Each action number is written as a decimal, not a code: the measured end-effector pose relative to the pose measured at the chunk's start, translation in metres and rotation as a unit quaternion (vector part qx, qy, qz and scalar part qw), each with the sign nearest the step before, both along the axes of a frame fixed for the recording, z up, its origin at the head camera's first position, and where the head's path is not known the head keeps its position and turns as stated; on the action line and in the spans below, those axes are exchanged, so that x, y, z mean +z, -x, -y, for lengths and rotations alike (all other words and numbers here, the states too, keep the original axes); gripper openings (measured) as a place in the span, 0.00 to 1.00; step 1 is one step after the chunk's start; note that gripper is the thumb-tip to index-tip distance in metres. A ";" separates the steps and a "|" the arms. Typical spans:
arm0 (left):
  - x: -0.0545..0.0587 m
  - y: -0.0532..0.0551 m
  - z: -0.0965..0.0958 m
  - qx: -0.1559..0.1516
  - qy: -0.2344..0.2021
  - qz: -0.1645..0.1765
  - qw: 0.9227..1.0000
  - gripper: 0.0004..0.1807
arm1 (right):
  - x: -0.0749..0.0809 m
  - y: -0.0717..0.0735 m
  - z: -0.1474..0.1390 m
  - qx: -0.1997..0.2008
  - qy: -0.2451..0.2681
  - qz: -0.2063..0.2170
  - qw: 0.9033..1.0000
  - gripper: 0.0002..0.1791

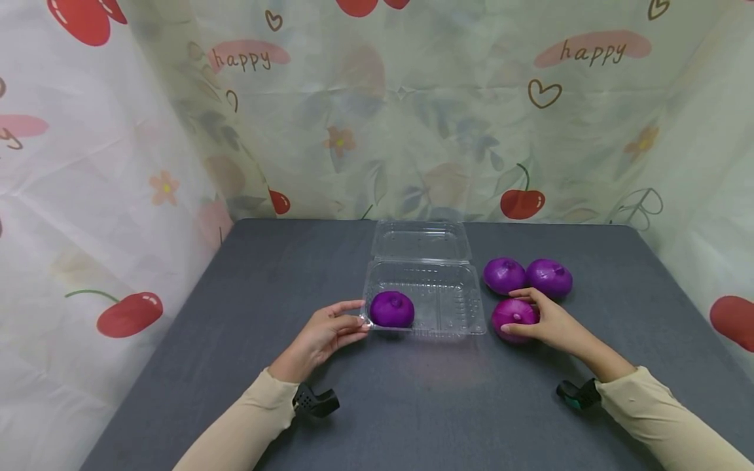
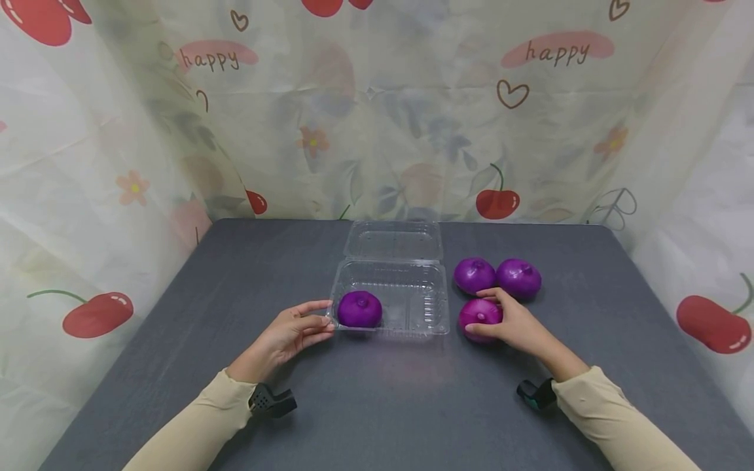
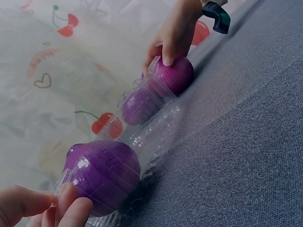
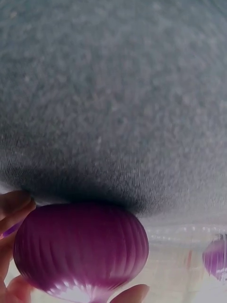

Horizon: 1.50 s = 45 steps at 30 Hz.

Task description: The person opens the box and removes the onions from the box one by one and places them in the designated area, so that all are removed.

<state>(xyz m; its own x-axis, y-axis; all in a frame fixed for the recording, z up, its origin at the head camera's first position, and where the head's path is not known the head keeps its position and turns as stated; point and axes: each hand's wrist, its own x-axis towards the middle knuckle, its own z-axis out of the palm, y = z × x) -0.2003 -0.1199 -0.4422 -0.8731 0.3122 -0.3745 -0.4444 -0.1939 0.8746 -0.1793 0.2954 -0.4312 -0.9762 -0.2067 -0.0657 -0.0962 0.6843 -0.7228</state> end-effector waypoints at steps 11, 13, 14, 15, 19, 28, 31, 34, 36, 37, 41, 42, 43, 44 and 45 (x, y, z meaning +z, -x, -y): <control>-0.002 0.000 0.000 0.003 0.005 0.001 1.000 0.26 | 0.020 0.001 -0.007 0.002 0.027 0.000 1.000 0.38; -0.002 0.000 0.000 0.005 0.005 0.002 1.000 0.26 | 0.029 0.002 -0.006 0.001 0.036 -0.006 0.999 0.37; -0.002 0.000 0.000 0.006 0.005 0.002 1.000 0.26 | 0.034 0.002 -0.006 0.000 0.041 -0.013 0.999 0.35; -0.002 0.000 0.000 0.006 0.006 0.001 1.000 0.26 | 0.039 0.002 -0.004 -0.004 0.042 -0.020 0.999 0.34; -0.001 0.000 0.001 0.005 0.006 0.001 1.000 0.27 | 0.058 0.003 0.008 -0.015 0.061 -0.070 0.996 0.30; 0.001 0.000 0.001 0.003 0.000 0.000 1.000 0.27 | 0.086 0.002 0.066 0.048 0.192 -0.158 0.967 0.28; 0.001 0.000 0.001 0.002 -0.001 0.001 1.000 0.27 | 0.087 0.003 0.087 0.066 0.201 -0.160 0.964 0.30; 0.000 0.000 0.001 0.003 -0.001 0.004 1.000 0.26 | 0.083 0.004 0.107 0.089 0.206 -0.156 0.962 0.33; 0.000 0.000 0.000 0.003 -0.001 0.005 1.000 0.26 | 0.079 0.006 0.120 0.104 0.202 -0.154 0.962 0.35; 0.000 0.000 0.000 0.003 -0.002 0.006 1.000 0.26 | 0.076 0.007 0.126 0.111 0.201 -0.153 0.961 0.36; 0.000 0.000 0.000 0.003 0.001 0.007 1.000 0.26 | 0.060 0.014 0.147 0.134 0.178 -0.145 0.964 0.38; 0.000 0.000 0.000 0.003 0.003 0.008 1.000 0.26 | 0.055 0.015 0.152 0.136 0.169 -0.141 0.966 0.39; 0.000 0.000 0.000 0.003 0.004 0.008 1.000 0.26 | 0.051 0.017 0.156 0.139 0.161 -0.136 0.968 0.39; 0.000 0.000 0.000 0.003 0.006 0.008 1.000 0.26 | 0.046 0.019 0.160 0.142 0.152 -0.133 0.969 0.39; 0.000 0.000 0.000 0.003 0.008 0.007 1.000 0.26 | 0.041 0.021 0.163 0.144 0.144 -0.126 0.971 0.40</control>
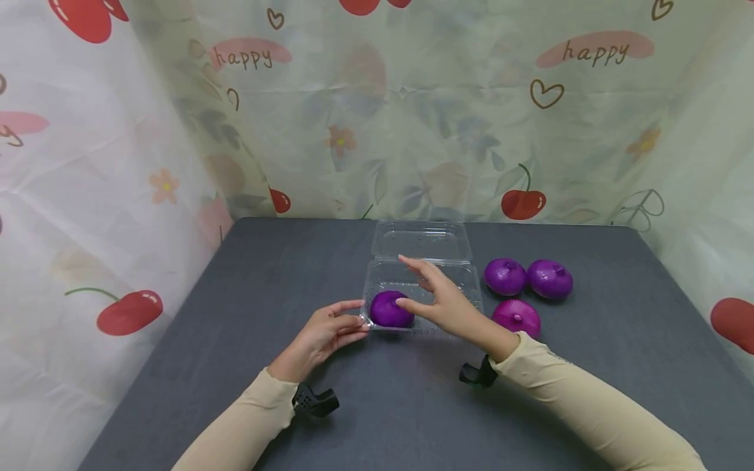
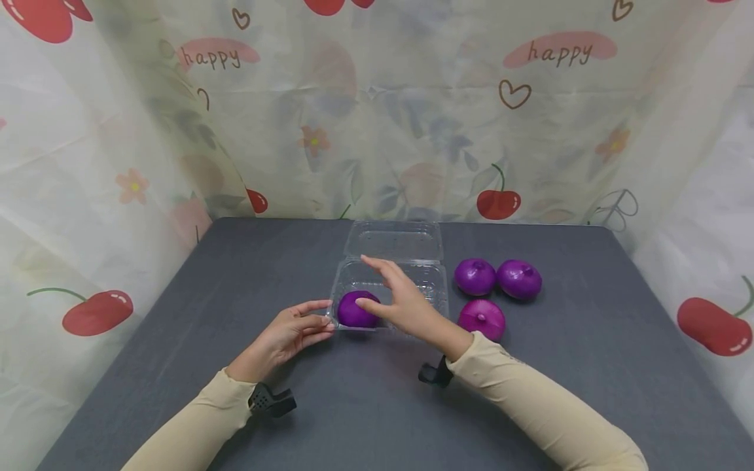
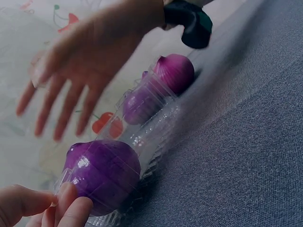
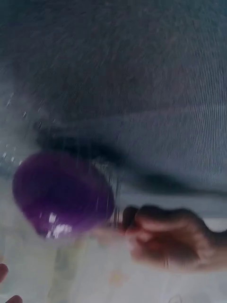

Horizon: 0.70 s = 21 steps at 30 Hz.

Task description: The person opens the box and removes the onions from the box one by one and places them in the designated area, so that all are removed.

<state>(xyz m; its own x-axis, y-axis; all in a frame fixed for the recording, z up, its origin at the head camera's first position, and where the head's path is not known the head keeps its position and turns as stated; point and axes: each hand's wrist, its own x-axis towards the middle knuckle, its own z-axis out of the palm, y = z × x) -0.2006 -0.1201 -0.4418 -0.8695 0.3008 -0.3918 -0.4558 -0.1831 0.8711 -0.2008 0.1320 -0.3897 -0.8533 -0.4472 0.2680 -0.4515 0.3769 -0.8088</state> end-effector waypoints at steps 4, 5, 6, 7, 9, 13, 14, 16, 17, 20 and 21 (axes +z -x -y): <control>-0.001 0.000 0.000 0.000 0.003 -0.003 1.000 0.26 | -0.016 0.009 0.010 0.005 -0.037 0.035 0.999 0.41; -0.001 0.000 0.000 0.001 0.004 -0.003 1.000 0.25 | -0.020 0.011 0.011 0.005 -0.045 0.042 0.998 0.41; -0.001 0.000 0.000 0.001 0.005 -0.003 1.000 0.25 | -0.023 0.013 0.013 0.005 -0.052 0.050 0.997 0.42; -0.001 0.000 0.000 0.002 0.006 -0.002 1.000 0.25 | -0.026 0.015 0.014 0.004 -0.062 0.056 0.996 0.42; -0.001 0.000 0.000 0.003 0.007 0.000 1.000 0.25 | -0.030 0.018 0.017 0.007 -0.083 0.059 0.995 0.43; 0.000 0.000 0.000 0.002 0.004 0.000 1.000 0.25 | -0.037 0.021 0.021 0.018 -0.124 0.060 0.990 0.42; 0.000 0.000 -0.001 0.001 0.002 0.000 1.000 0.26 | -0.037 0.021 0.021 0.022 -0.128 0.062 0.990 0.42; 0.000 0.000 -0.001 -0.001 0.000 -0.002 1.000 0.26 | -0.039 0.023 0.021 0.026 -0.135 0.063 0.989 0.40; 0.000 0.000 -0.001 -0.001 -0.001 -0.003 1.000 0.26 | -0.039 0.023 0.021 0.028 -0.137 0.063 0.988 0.39; -0.001 0.000 -0.001 0.001 0.000 -0.004 1.000 0.26 | -0.040 0.024 0.021 0.031 -0.140 0.062 0.988 0.37; -0.001 0.000 -0.001 0.002 0.001 -0.004 1.000 0.26 | -0.040 0.025 0.021 0.031 -0.141 0.060 0.988 0.36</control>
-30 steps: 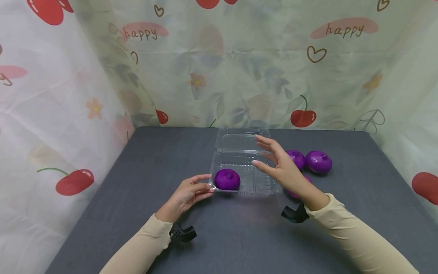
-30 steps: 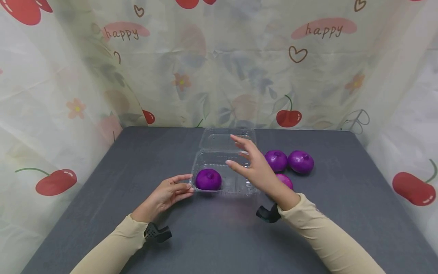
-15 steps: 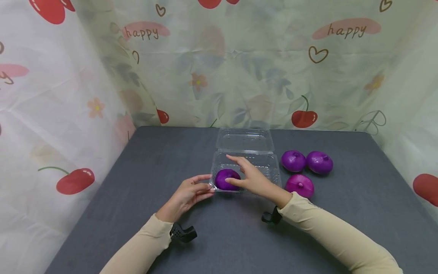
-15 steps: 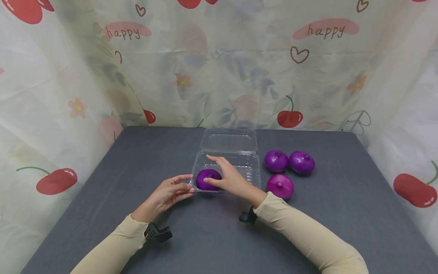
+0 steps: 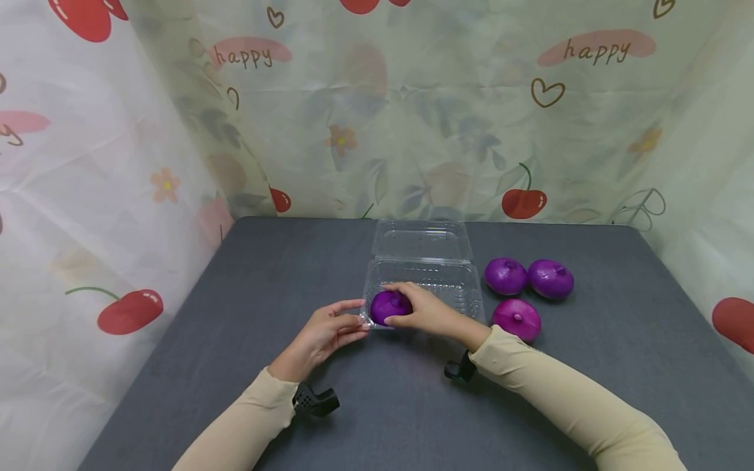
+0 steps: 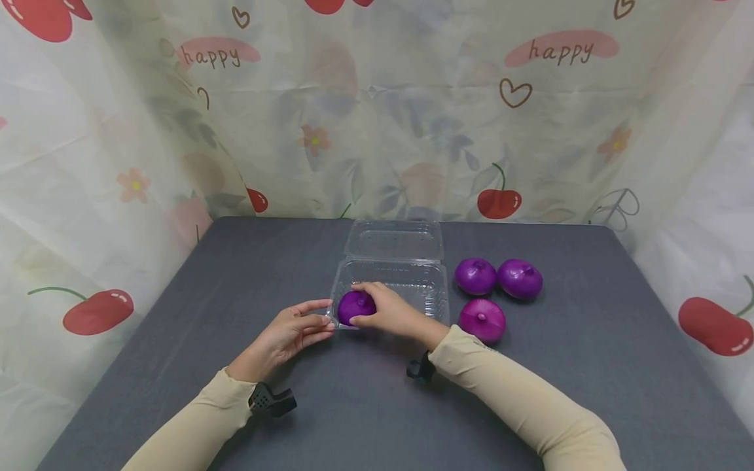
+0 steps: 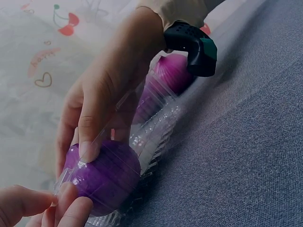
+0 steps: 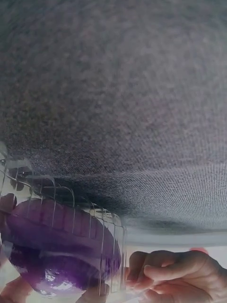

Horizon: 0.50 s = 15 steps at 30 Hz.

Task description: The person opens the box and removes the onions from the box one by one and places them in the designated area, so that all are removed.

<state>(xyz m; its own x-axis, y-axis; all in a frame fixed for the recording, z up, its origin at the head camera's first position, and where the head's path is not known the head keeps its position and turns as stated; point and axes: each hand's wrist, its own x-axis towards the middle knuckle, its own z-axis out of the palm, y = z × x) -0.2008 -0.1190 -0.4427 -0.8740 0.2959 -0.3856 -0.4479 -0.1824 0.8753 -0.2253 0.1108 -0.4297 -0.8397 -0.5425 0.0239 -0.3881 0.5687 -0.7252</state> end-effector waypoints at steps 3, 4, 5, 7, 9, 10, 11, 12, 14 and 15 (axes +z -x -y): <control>0.000 0.000 0.000 0.002 0.003 0.000 1.000 0.25 | 0.000 0.001 0.000 0.000 -0.001 -0.001 1.000 0.36; 0.000 0.000 0.000 0.003 0.004 0.001 1.000 0.25 | 0.000 0.001 0.000 -0.001 -0.001 -0.002 1.000 0.36; 0.000 0.000 0.000 0.003 0.005 0.001 1.000 0.25 | 0.000 0.001 0.000 -0.003 0.000 -0.002 1.000 0.36; 0.000 0.000 0.000 0.004 0.007 0.003 1.000 0.25 | 0.001 0.001 -0.001 -0.010 0.004 -0.001 1.000 0.35; -0.001 0.000 0.000 0.004 0.008 0.003 1.000 0.25 | 0.001 0.001 -0.001 -0.022 0.008 0.004 1.000 0.35; -0.001 0.000 0.000 0.004 0.009 0.002 1.000 0.25 | 0.002 0.001 -0.002 -0.029 0.010 0.005 1.000 0.35; -0.001 0.000 0.000 0.004 0.010 0.002 1.000 0.25 | 0.002 0.001 -0.003 -0.036 0.013 0.008 0.999 0.35; -0.001 0.000 0.000 0.005 0.011 0.003 1.000 0.25 | 0.003 0.001 -0.003 -0.043 0.015 0.010 0.999 0.35; 0.000 0.000 0.000 0.008 0.013 0.004 1.000 0.25 | 0.005 0.001 -0.006 -0.055 0.018 0.016 0.998 0.36; 0.000 0.000 0.000 0.010 0.014 0.004 1.000 0.25 | 0.006 0.001 -0.007 -0.059 0.020 0.018 0.998 0.36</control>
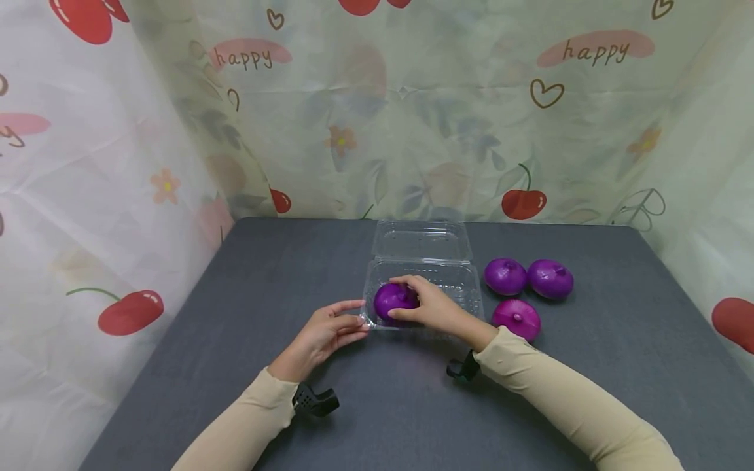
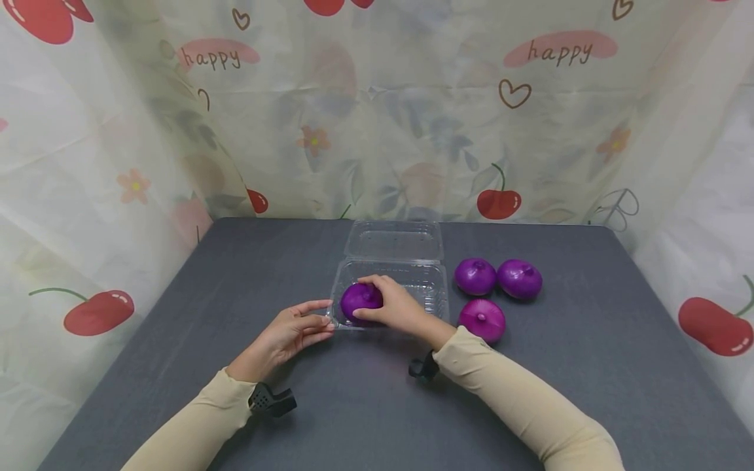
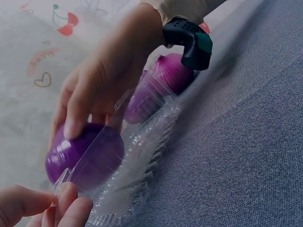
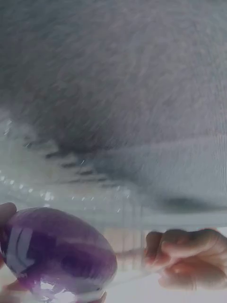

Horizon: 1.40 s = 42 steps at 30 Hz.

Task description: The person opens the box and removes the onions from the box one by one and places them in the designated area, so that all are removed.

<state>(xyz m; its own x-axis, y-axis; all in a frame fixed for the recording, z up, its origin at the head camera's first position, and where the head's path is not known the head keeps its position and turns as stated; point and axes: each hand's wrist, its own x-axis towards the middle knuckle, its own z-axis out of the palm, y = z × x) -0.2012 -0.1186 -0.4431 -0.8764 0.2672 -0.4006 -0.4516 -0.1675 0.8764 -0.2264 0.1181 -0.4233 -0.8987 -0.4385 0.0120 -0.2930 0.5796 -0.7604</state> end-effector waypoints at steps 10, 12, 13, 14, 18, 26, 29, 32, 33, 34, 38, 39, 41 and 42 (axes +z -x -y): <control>0.000 -0.001 -0.002 0.013 0.001 -0.003 1.000 0.25 | 0.033 -0.008 -0.026 -0.039 0.049 -0.015 0.998 0.37; 0.000 -0.001 -0.002 0.013 -0.002 -0.004 1.000 0.25 | 0.040 -0.009 -0.035 -0.045 0.051 -0.023 0.997 0.37; 0.000 -0.001 -0.002 0.012 -0.003 -0.005 1.000 0.26 | 0.043 -0.010 -0.039 -0.049 0.053 -0.024 0.997 0.38; 0.000 -0.001 -0.002 0.011 -0.003 -0.005 1.000 0.26 | 0.047 -0.011 -0.045 -0.054 0.058 -0.028 0.996 0.38; 0.000 -0.001 -0.002 0.007 -0.003 -0.010 1.000 0.26 | 0.060 -0.014 -0.070 -0.083 0.070 -0.037 0.993 0.39; 0.000 -0.001 -0.002 0.010 -0.002 -0.008 1.000 0.26 | 0.078 -0.027 -0.112 -0.142 0.064 -0.068 0.985 0.40; 0.000 -0.001 -0.002 0.011 -0.001 -0.008 1.000 0.26 | 0.079 -0.032 -0.127 -0.162 0.048 -0.092 0.981 0.40; 0.000 -0.001 -0.001 0.012 0.001 -0.008 1.000 0.26 | 0.077 -0.036 -0.141 -0.185 0.027 -0.104 0.977 0.40; 0.000 -0.001 0.000 0.011 0.002 -0.008 1.000 0.26 | 0.076 -0.037 -0.147 -0.193 0.018 -0.104 0.975 0.41; 0.000 -0.002 0.000 0.011 0.003 -0.008 1.000 0.26 | 0.075 -0.039 -0.152 -0.201 0.015 -0.102 0.974 0.41; 0.001 -0.002 0.000 0.007 0.005 -0.011 1.000 0.26 | 0.070 -0.047 -0.175 -0.228 0.000 -0.089 0.970 0.42; 0.001 -0.002 0.000 0.005 0.006 -0.012 1.000 0.26 | 0.068 -0.049 -0.181 -0.237 -0.004 -0.084 0.968 0.42; 0.001 -0.002 0.000 0.002 0.006 -0.013 1.000 0.26 | 0.063 -0.053 -0.194 -0.252 -0.010 -0.075 0.965 0.43; 0.001 -0.002 0.000 0.001 0.006 -0.013 1.000 0.26 | 0.061 -0.055 -0.199 -0.259 -0.012 -0.070 0.963 0.43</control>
<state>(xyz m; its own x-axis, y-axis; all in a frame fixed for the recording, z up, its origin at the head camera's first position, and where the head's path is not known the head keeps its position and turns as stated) -0.1996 -0.1182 -0.4419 -0.8874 0.2599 -0.3807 -0.4280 -0.1579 0.8899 -0.1711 0.3173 -0.3624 -0.9872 0.0675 0.1444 -0.0578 0.6926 -0.7190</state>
